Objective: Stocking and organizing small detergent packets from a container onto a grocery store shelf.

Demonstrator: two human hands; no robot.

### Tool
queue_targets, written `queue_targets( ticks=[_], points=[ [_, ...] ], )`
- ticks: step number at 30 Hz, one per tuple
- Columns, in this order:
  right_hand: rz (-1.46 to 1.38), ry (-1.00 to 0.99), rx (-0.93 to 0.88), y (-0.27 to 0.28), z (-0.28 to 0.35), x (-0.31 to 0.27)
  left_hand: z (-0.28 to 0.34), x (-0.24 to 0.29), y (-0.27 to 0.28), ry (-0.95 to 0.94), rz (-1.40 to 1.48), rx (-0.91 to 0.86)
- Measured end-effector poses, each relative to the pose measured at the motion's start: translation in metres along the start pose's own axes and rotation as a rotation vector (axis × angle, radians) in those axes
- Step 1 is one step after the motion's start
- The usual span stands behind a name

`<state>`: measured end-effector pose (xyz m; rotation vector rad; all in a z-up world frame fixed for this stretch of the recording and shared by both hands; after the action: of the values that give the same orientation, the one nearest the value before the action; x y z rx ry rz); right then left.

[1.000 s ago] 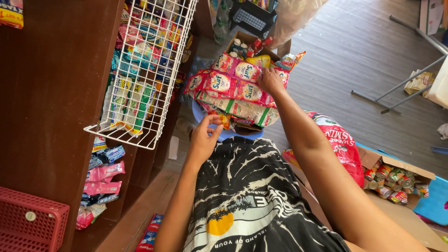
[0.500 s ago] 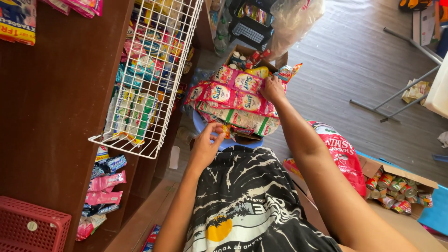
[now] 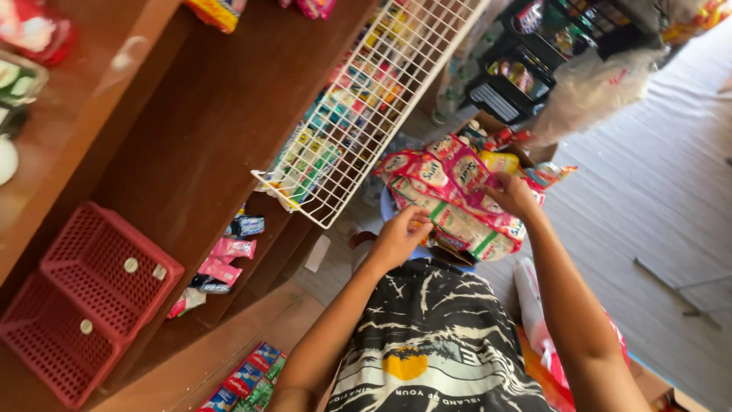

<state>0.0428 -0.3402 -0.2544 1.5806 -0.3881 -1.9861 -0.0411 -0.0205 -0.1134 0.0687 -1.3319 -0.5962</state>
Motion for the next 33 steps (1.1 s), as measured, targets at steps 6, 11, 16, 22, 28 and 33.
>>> queue_targets(
  ticks=[6, 11, 16, 22, 28, 33],
  points=[
    [-0.263, -0.041, 0.017, 0.001, 0.011, -0.104, -0.001, 0.014, 0.002, -0.052, 0.014, 0.077],
    [-0.655, -0.003, 0.068, 0.018, 0.028, -0.193, 0.001, 0.037, 0.012, -0.094, -0.025, 0.155],
    [-0.97, 0.041, 0.059, 0.028, 0.049, -0.253, 0.004, 0.067, 0.019, -0.128, -0.05, 0.197],
    [-1.154, 0.101, 0.054, 0.039, 0.079, -0.315, 0.014, 0.115, 0.04, -0.294, -0.045, 0.245],
    [-1.463, 0.219, 0.082, 0.06, 0.108, -0.348, 0.015, 0.101, 0.03, -0.303, 0.058, 0.136],
    [-1.567, 0.276, 0.116, 0.079, 0.122, -0.359, 0.021, 0.078, 0.013, -0.253, 0.375, -0.04]
  ],
)
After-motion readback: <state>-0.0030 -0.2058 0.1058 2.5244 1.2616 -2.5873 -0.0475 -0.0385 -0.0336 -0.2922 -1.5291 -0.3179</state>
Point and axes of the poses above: each hand's wrist, its own z-axis away from the middle knuckle, its own y-axis out of the back of the hand, x = y × z, the point moved 5 cm from there along -z, towards the middle knuckle, and after that the axes turned 14 degrees about -z, right-handed, at the moved point
